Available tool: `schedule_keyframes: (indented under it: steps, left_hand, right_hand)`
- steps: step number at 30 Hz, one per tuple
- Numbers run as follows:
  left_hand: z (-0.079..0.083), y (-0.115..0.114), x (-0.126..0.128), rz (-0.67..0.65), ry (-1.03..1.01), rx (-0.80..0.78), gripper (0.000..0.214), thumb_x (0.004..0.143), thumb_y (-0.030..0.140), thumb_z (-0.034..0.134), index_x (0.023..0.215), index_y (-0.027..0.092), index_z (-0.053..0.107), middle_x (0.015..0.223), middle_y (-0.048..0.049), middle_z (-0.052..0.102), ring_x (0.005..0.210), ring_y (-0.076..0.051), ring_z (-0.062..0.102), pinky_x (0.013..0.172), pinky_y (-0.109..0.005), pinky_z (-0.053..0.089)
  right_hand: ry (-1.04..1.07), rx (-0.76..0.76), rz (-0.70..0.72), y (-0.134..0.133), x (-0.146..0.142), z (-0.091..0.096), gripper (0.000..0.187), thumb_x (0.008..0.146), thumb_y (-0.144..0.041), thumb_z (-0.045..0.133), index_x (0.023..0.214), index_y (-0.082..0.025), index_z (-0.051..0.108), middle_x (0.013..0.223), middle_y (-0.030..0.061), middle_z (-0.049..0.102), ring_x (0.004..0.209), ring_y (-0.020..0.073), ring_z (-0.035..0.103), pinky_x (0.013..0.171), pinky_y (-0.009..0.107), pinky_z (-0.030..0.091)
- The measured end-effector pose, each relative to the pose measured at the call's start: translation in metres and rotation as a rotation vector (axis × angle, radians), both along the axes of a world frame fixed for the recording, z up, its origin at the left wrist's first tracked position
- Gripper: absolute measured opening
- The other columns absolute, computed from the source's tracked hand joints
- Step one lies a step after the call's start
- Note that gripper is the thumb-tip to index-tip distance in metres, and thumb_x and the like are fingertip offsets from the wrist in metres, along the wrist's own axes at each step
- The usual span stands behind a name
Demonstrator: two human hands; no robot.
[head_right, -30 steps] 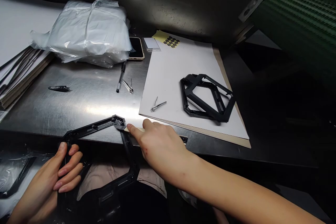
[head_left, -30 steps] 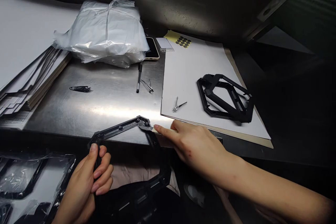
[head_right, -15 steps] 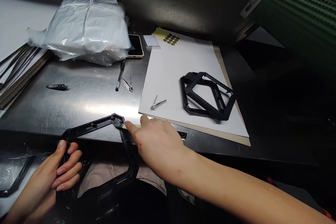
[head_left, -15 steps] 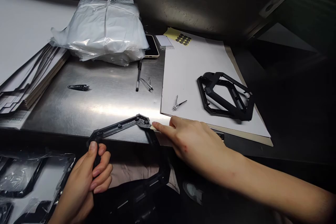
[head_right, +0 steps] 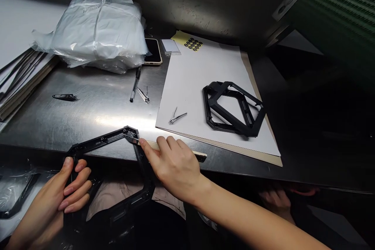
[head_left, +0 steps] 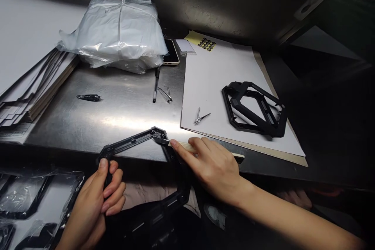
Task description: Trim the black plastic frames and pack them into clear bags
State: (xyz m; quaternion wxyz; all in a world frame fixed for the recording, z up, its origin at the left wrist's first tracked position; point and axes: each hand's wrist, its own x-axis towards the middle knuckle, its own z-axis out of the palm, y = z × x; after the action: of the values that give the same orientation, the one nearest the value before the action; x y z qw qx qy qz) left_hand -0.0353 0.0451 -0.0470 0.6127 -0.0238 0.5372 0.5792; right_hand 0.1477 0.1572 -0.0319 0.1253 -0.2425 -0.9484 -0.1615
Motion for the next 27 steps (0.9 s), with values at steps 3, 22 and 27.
schedule_keyframes:
  steps: [3,22,27]
  left_hand:
    - [-0.001,0.0,-0.001,-0.002,-0.006,-0.01,0.025,0.074,0.038,0.047,0.059,0.018,0.047,0.041,0.0091,0.027,0.033,-0.002,0.012,0.028,-0.014,0.019]
    - [0.003,-0.001,0.001,0.023,0.02,-0.011,0.026,0.075,0.037,0.046,0.058,0.017,0.046,0.041,0.0094,0.026,0.035,-0.002,0.008,0.029,-0.014,0.016]
    - [0.003,0.0,0.001,0.023,0.018,-0.008,0.028,0.077,0.039,0.043,0.058,0.017,0.046,0.041,0.0093,0.026,0.034,-0.002,0.009,0.028,-0.014,0.016]
  right_hand:
    - [0.093,0.032,0.027,0.003,-0.002,-0.006,0.032,0.081,-0.008,0.036,0.099,-0.021,0.058,0.058,0.0035,0.051,0.051,0.013,0.04,0.048,0.023,0.029]
    - [-0.28,-0.4,-0.088,0.014,-0.006,0.031,0.05,0.068,-0.012,0.054,0.115,-0.025,0.045,0.066,0.0022,0.051,0.048,0.0095,0.04,0.041,0.02,0.02]
    - [-0.266,-0.347,-0.095,0.012,-0.007,0.026,0.051,0.066,-0.01,0.055,0.114,-0.025,0.045,0.065,0.0017,0.05,0.047,0.0108,0.041,0.041,0.021,0.02]
